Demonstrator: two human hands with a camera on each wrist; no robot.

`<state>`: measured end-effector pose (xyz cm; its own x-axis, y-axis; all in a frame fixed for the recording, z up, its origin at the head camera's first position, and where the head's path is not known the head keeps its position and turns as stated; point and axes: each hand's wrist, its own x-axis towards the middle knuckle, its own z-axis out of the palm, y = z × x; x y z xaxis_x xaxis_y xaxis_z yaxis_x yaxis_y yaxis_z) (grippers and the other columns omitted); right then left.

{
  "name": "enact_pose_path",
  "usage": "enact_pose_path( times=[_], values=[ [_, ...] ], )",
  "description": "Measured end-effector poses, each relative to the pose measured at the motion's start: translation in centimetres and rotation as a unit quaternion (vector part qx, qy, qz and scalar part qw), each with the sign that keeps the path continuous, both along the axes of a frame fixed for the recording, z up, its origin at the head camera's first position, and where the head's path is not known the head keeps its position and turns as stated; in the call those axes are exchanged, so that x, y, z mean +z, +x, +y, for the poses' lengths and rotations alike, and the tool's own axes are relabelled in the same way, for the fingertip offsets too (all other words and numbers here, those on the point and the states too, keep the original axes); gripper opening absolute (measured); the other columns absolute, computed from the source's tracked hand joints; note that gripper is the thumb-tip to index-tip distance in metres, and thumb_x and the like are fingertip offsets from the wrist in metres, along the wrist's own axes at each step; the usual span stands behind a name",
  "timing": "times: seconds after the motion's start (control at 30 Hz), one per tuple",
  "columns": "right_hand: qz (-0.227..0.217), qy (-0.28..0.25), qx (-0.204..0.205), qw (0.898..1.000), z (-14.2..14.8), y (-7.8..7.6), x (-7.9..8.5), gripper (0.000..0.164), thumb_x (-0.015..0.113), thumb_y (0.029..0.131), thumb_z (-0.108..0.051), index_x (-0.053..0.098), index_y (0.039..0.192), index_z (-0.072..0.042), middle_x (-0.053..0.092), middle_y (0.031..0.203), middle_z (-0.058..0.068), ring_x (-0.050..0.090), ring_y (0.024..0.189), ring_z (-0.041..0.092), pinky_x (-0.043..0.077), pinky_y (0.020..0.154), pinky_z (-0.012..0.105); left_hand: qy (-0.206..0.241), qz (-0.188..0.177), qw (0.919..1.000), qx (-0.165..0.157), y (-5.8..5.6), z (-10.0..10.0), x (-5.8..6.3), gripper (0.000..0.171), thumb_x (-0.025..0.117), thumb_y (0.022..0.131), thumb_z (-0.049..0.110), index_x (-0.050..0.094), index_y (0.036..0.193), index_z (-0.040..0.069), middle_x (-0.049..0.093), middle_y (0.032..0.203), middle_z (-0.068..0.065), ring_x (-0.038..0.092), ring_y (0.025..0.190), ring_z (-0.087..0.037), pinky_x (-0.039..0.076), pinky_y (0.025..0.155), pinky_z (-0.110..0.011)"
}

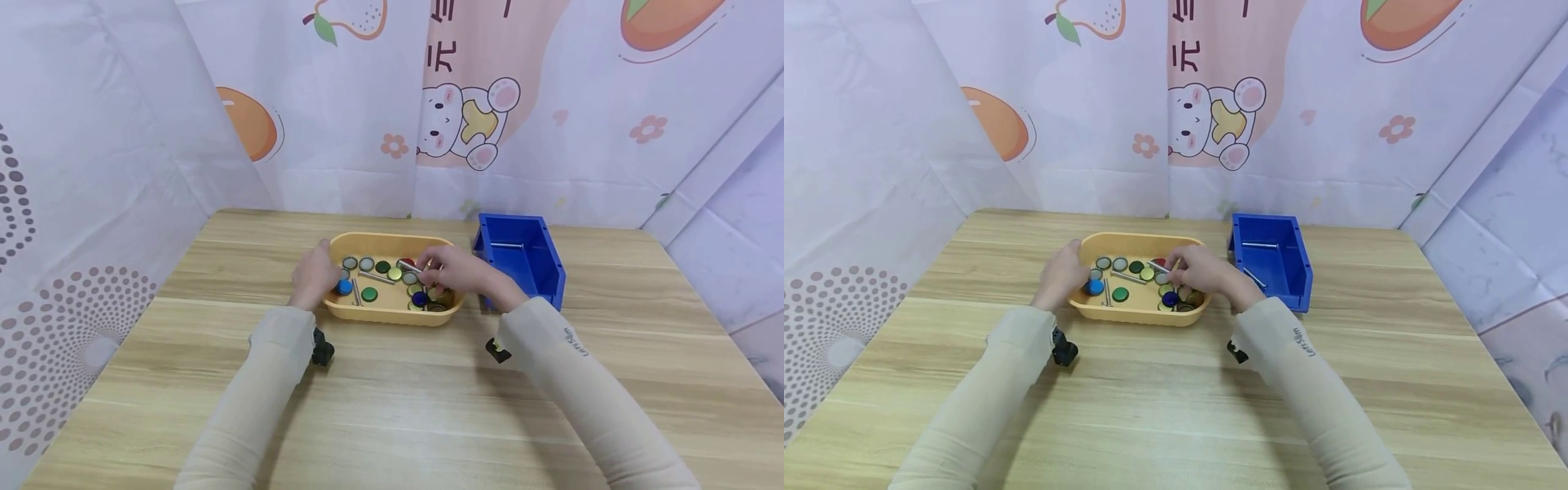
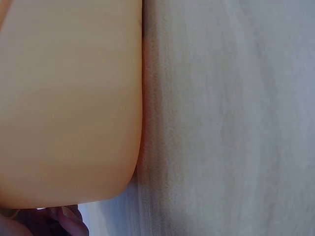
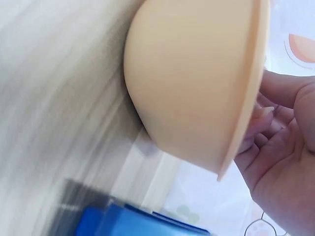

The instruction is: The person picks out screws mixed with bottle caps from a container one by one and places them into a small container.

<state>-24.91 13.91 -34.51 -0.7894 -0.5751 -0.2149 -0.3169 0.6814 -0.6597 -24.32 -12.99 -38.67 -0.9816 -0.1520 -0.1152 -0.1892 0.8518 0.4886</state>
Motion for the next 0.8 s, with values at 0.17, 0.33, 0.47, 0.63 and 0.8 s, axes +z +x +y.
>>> enact_pose_path(
  times=[0.17, 0.33, 0.47, 0.63, 0.8],
  values=[
    [0.011, -0.006, -0.022, 1.0, 1.0, -0.5, 0.3, 0.022, 0.059, 0.097, -0.011, 0.062, 0.115, 0.001, 0.07, 0.093, 0.018, 0.069, 0.075, 0.031, 0.057, 0.072, 0.038, -0.001, -0.001, 1.0, -0.001, 0.0, 0.0, 0.0, 0.057, 0.058, 0.09, 0.013, 0.042, 0.145, 0.008, 0.064, 0.121, -0.02, 0.062, 0.095, -0.034, 0.046, 0.069, -0.039],
    [0.03, -0.008, -0.044, 0.999, 2.2, -0.8, 0.8, 0.021, 0.06, 0.097, -0.012, 0.063, 0.113, 0.0, 0.071, 0.093, 0.019, 0.069, 0.072, 0.026, 0.058, 0.07, 0.036, -0.002, -0.003, 1.0, -0.002, 0.0, -0.1, 0.1, 0.057, 0.058, 0.09, 0.014, 0.042, 0.145, 0.008, 0.064, 0.122, -0.02, 0.062, 0.096, -0.034, 0.046, 0.071, -0.04],
    [0.039, 0.001, -0.058, 0.998, 3.2, -0.9, 1.4, 0.023, 0.06, 0.098, -0.015, 0.063, 0.115, 0.0, 0.071, 0.093, 0.018, 0.068, 0.069, 0.02, 0.057, 0.068, 0.038, -0.001, 0.001, 1.0, -0.003, 0.0, -0.1, 0.1, 0.057, 0.058, 0.09, 0.013, 0.042, 0.145, 0.008, 0.063, 0.125, -0.02, 0.062, 0.1, -0.035, 0.049, 0.077, -0.044],
    [0.054, 0.003, -0.067, 0.996, 4.5, -1.2, 2.0, 0.023, 0.06, 0.098, -0.015, 0.064, 0.114, 0.0, 0.071, 0.092, 0.015, 0.07, 0.073, 0.025, 0.058, 0.067, 0.036, 0.002, 0.001, 1.0, -0.005, 0.0, -0.1, 0.1, 0.057, 0.058, 0.09, 0.013, 0.042, 0.145, 0.008, 0.063, 0.126, -0.02, 0.062, 0.103, -0.036, 0.049, 0.081, -0.048],
    [0.064, 0.015, -0.077, 0.995, 6.2, -1.3, 2.7, 0.024, 0.059, 0.098, -0.015, 0.063, 0.117, -0.001, 0.07, 0.093, 0.016, 0.07, 0.073, 0.023, 0.058, 0.075, 0.04, 0.002, -0.002, 1.0, -0.006, 0.0, -0.1, 0.1, 0.058, 0.057, 0.09, 0.013, 0.041, 0.146, 0.008, 0.062, 0.128, -0.02, 0.062, 0.102, -0.035, 0.049, 0.08, -0.046]
  ],
)
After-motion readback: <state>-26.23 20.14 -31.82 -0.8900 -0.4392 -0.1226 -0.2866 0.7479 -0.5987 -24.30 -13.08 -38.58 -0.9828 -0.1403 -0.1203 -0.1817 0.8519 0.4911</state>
